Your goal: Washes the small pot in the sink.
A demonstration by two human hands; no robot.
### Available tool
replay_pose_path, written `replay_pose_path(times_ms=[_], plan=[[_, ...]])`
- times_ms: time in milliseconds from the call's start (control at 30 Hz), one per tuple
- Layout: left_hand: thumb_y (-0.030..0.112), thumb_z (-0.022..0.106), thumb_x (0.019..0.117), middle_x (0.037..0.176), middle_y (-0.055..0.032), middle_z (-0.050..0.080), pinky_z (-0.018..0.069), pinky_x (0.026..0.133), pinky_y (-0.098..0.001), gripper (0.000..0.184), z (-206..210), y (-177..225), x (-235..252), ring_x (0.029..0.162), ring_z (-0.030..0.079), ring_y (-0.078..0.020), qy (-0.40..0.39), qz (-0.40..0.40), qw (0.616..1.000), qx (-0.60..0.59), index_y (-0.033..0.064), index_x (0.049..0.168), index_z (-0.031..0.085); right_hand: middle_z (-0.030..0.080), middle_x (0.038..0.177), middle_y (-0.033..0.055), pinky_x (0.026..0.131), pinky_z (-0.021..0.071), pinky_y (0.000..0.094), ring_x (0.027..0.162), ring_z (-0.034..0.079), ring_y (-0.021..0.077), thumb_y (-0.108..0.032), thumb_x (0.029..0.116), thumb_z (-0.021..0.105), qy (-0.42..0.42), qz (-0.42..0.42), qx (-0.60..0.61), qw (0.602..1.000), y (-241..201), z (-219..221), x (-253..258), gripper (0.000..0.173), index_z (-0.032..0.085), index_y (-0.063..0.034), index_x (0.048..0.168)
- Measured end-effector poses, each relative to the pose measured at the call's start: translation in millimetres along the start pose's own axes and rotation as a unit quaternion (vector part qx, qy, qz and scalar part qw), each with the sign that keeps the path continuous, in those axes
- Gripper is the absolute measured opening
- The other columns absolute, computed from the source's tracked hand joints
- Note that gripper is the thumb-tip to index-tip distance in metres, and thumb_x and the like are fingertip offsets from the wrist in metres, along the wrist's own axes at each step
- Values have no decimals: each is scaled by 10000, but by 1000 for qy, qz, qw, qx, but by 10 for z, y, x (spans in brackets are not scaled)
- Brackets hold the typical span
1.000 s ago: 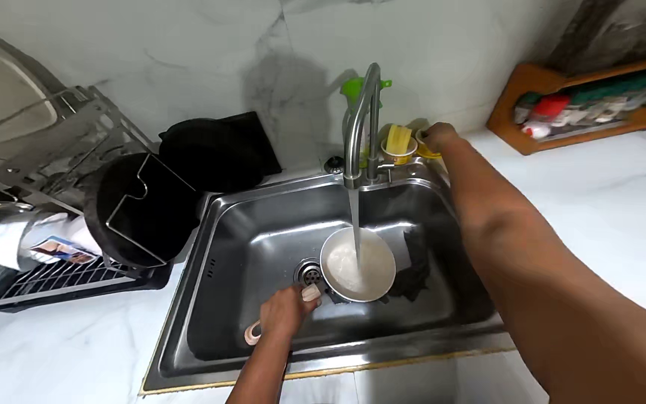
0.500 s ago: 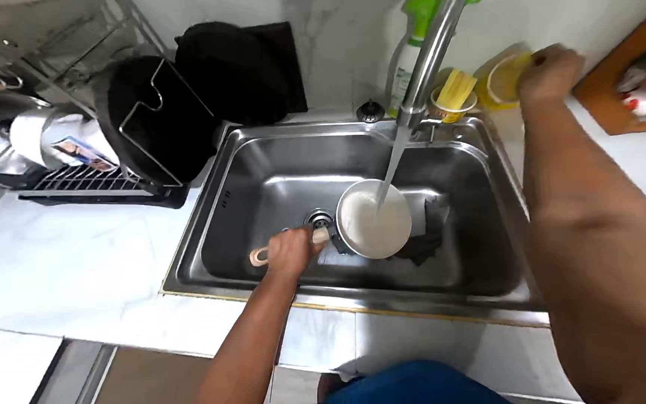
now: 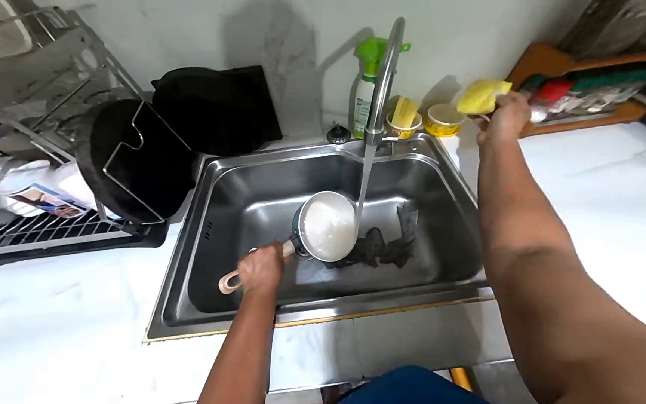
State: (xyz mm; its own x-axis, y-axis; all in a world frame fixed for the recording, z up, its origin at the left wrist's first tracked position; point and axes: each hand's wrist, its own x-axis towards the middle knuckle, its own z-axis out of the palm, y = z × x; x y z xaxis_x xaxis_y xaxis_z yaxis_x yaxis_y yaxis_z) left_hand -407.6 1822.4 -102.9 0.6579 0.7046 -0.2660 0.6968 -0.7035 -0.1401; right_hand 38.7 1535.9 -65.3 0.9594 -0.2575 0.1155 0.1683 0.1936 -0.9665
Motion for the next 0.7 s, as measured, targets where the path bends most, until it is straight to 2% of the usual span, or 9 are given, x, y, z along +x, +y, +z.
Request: replay_pose_path(times_ms=[133,200,267,367,467,500,567,633,700], plan=[[500,636,975,1134,-194,732,540,879,-606,469,-9,30,25,1083,699,-407,-21,-1,1000,0,111,1232,688,624,1226,158,760,592,487,1003,665,296,-276,1036,478,55,140,170,974,132,-55,-138,406,484,-106,1405],[513,638,969,1131,-191,732,543,868,-607,471,-34,62,23,1080,699,-409,-22,1,1000,-13,122,1226,693,590,1333,182,848,592,564,1133,648,355,-332,1044,477,29,195,208,958,229,15,-141,454,449,-121,1444],[490,646,973,1123,-211,726,536,868,-621,460,-76,70,7,1077,693,-428,-18,8,999,-32,100,1212,696,591,1348,170,868,594,535,1159,642,322,-315,1052,470,31,162,137,977,236,116,-219,458,453,-96,1453],[461,639,992,1114,-214,726,524,877,-623,421,-77,1,35,1079,690,-429,-17,4,999,-45,97,1196,699,568,1373,218,983,537,441,1205,606,267,-219,1063,397,-60,-21,-156,986,24,160,-786,470,452,31,1457],[444,650,990,1071,-194,737,531,844,-622,376,-33,-79,98,1033,705,-408,-1,1,999,-44,108,1143,720,619,1244,317,1011,508,533,1138,638,385,-85,1049,514,-369,-116,-346,855,116,272,-1780,344,533,102,1337],[438,649,992,1081,-190,735,534,846,-622,369,-26,-99,125,1038,704,-405,-6,-2,999,-43,109,1146,717,661,1191,301,982,530,573,1096,670,407,-61,1012,588,-460,-141,-367,796,368,363,-2082,317,590,84,1295],[437,653,989,1099,-182,734,534,861,-620,366,-23,-130,168,1052,700,-399,-17,-13,999,-49,112,1146,716,689,1194,222,1017,523,535,1139,666,361,-63,989,610,-598,-243,-371,667,924,627,-2546,267,661,28,1235],[425,660,986,1097,-177,734,535,858,-619,353,-22,-158,185,1050,700,-396,-21,-20,998,-50,111,1136,721,695,1211,182,1029,512,524,1184,644,366,-10,966,597,-633,-397,-364,556,1304,939,-2775,258,705,-20,1200],[413,661,986,1094,-172,736,535,861,-609,334,-9,-186,199,1050,700,-389,-18,-28,998,-50,122,1137,725,676,1233,186,1017,505,554,1200,619,392,53,921,627,-640,-430,-394,500,1606,1153,-2860,265,717,-27,1157]])
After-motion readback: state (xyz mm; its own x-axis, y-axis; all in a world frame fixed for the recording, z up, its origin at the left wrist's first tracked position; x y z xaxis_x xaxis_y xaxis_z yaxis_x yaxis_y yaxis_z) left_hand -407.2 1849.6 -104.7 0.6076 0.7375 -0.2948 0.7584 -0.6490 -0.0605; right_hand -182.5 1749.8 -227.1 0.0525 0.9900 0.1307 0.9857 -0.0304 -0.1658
